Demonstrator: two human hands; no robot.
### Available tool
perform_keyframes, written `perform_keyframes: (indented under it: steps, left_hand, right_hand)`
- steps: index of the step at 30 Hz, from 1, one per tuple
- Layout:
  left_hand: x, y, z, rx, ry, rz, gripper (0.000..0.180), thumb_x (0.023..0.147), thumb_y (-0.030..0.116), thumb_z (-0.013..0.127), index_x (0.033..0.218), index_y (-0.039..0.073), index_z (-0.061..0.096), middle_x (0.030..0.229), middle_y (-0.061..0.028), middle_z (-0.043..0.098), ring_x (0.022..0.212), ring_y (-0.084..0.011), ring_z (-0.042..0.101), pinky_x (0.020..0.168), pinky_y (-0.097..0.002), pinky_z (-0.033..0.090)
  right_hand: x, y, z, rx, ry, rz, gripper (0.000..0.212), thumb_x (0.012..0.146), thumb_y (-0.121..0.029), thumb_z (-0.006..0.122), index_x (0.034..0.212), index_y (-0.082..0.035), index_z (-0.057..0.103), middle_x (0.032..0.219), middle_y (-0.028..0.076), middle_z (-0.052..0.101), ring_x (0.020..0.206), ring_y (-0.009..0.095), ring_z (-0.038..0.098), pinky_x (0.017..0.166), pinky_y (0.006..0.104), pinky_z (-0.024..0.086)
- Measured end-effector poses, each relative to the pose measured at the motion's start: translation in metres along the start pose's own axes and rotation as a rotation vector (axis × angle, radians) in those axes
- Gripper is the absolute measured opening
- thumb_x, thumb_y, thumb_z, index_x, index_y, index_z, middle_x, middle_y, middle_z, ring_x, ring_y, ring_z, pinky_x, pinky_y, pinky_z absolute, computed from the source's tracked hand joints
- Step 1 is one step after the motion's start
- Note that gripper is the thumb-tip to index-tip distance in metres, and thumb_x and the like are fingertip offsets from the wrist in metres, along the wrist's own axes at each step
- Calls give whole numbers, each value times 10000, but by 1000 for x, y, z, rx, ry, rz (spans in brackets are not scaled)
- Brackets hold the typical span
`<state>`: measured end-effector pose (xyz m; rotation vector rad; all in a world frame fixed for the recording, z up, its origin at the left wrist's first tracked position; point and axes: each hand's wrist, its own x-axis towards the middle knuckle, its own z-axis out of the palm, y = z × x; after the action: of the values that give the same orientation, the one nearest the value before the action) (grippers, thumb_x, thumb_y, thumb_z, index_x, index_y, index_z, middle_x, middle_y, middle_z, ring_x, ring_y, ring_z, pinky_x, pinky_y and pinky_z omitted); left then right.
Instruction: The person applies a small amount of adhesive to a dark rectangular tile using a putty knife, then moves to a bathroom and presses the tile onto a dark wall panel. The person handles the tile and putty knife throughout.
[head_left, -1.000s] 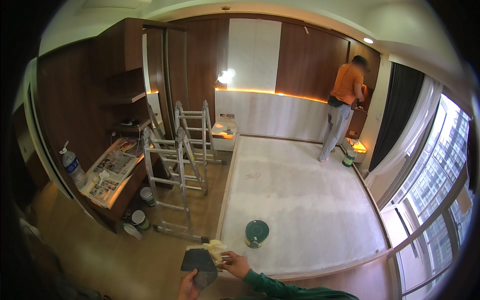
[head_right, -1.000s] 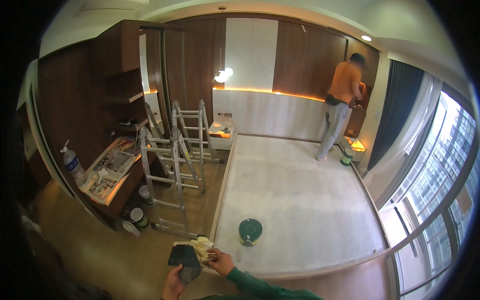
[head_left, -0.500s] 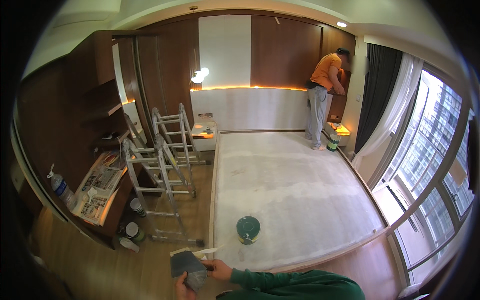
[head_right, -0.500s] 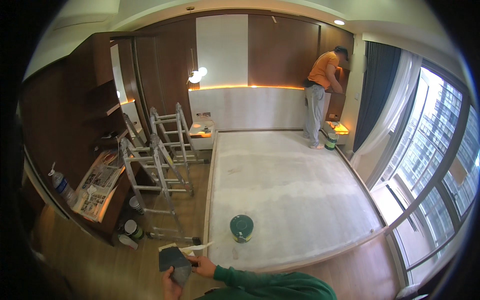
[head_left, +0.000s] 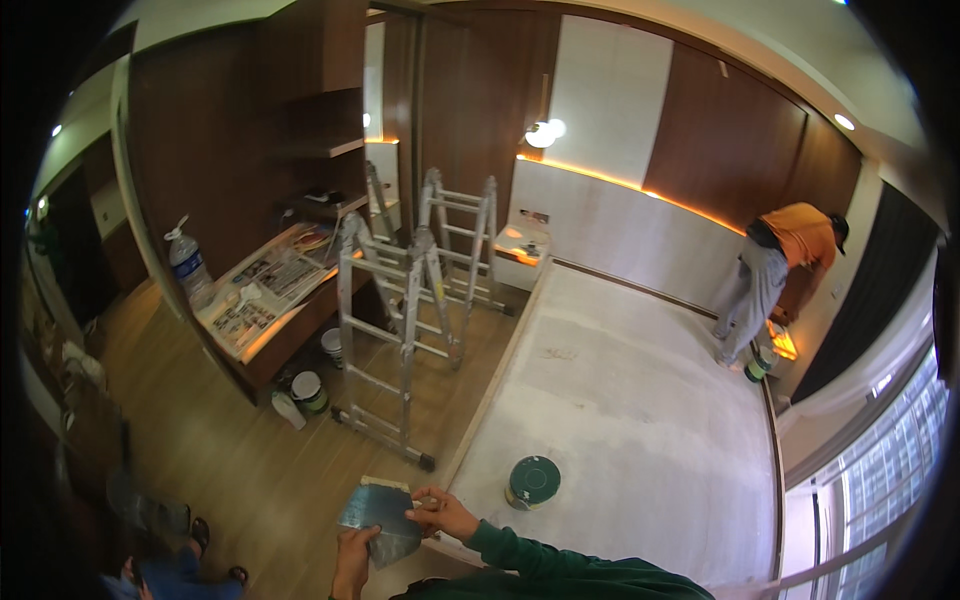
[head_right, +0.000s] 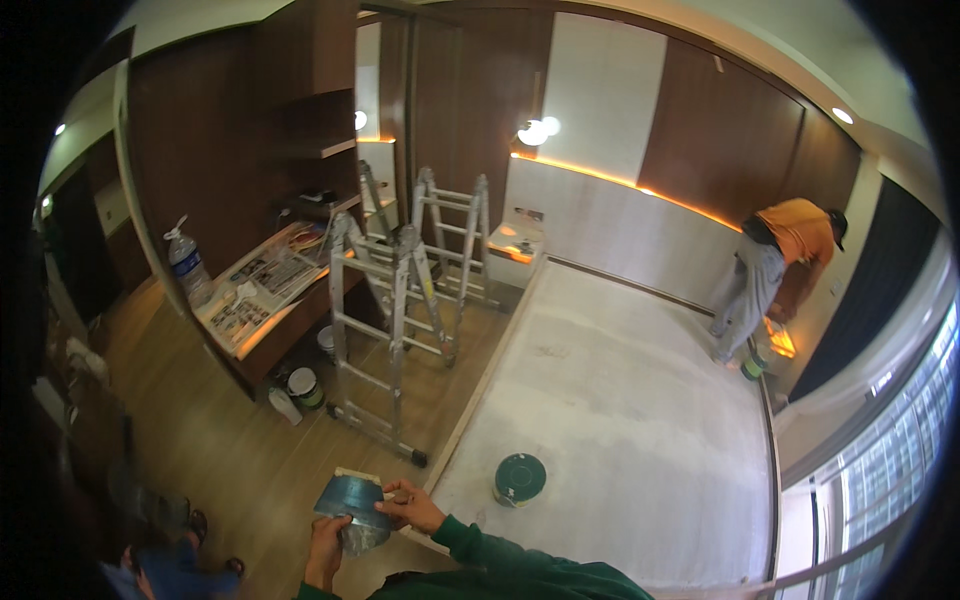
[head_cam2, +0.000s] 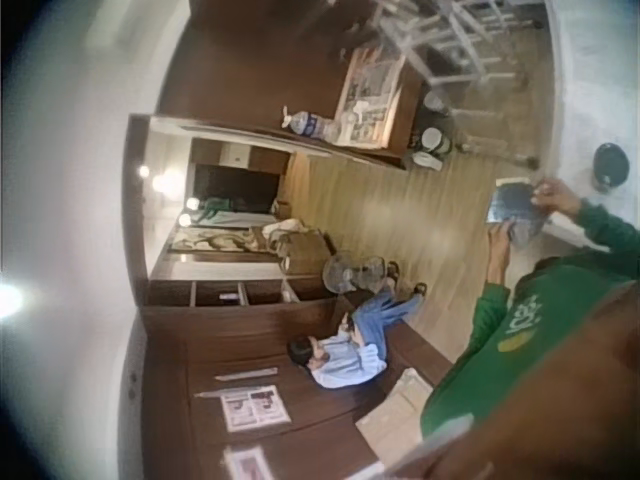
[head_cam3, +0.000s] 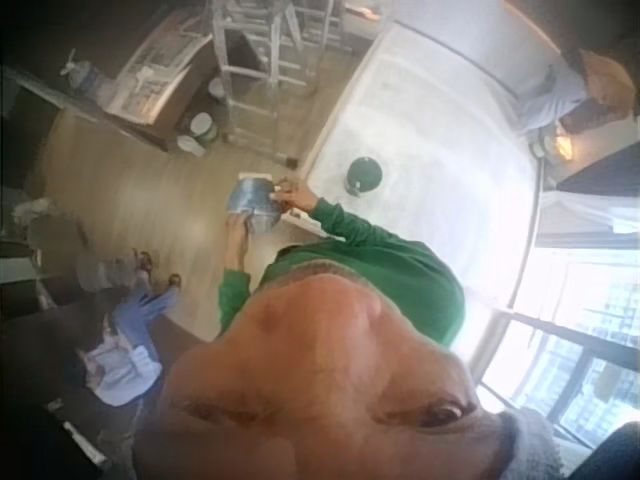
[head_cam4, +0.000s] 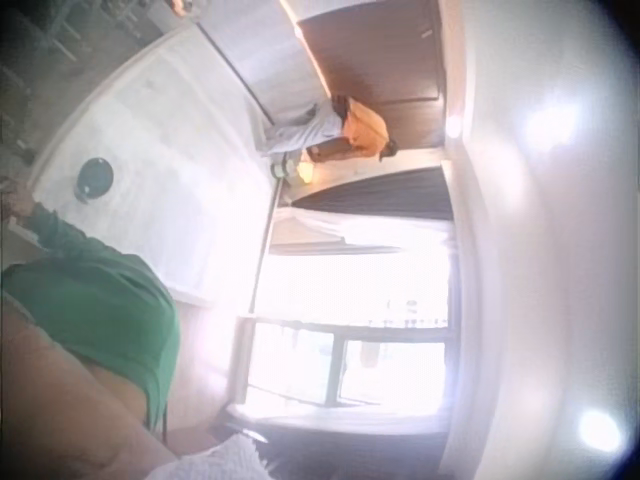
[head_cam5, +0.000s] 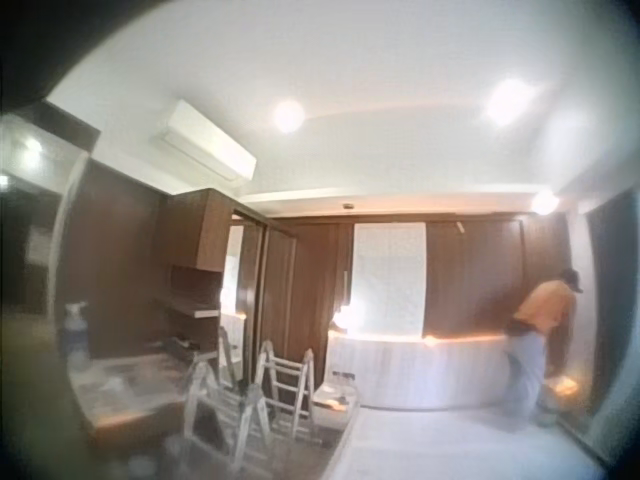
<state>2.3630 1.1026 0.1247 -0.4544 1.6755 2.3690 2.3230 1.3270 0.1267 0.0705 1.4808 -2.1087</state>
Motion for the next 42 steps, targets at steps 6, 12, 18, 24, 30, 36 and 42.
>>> perform_keyframes:
  steps: [6,12,18,24,30,36,42]
  left_hand:
    - [-8,7,-51,-54,122,-30,168,827,57,666,947,-60,677,893,-91,688,815,-183,642,784,-312,489]
    - [17,21,-159,-77,207,-9,95,831,43,651,870,-42,666,851,-91,670,773,-194,632,737,-326,493]
    - [30,75,-262,-73,285,-40,170,848,108,672,902,-52,682,857,-80,669,810,-138,589,748,-289,456]
    - [38,134,-342,-97,235,157,167,887,194,661,816,42,672,777,18,589,729,-91,527,677,-263,408]
    - [62,161,-399,-286,404,170,225,928,203,623,996,5,707,954,-25,672,814,-112,573,731,-273,431]
    - [90,214,-497,-365,567,304,220,925,207,631,949,6,716,913,-39,693,804,-120,593,735,-283,438]
    - [147,279,-579,-186,868,369,220,843,133,726,662,78,613,631,39,516,595,-63,444,564,-240,318]
  right_hand:
    - [61,39,49,-227,-78,56,351,872,-269,756,1077,-8,643,889,42,689,710,114,625,583,251,504]
    - [130,63,131,-214,-120,73,383,877,-271,747,1140,-1,681,909,54,696,744,117,636,610,257,518]
    - [189,64,250,-260,-8,128,272,872,-229,755,987,12,699,826,25,665,707,92,591,600,277,481]
    - [237,45,337,-318,-27,-43,206,863,-194,758,855,0,688,769,1,638,708,64,553,603,264,452]
    - [311,40,387,-228,-204,31,287,866,-118,722,1070,74,658,936,78,695,811,138,624,742,277,500]
    - [429,36,431,25,-355,122,332,883,-103,691,1144,92,623,1058,124,678,850,198,652,796,312,514]
    - [580,-12,476,23,-410,123,376,903,-150,682,1206,57,595,1074,98,676,887,204,655,763,344,540]
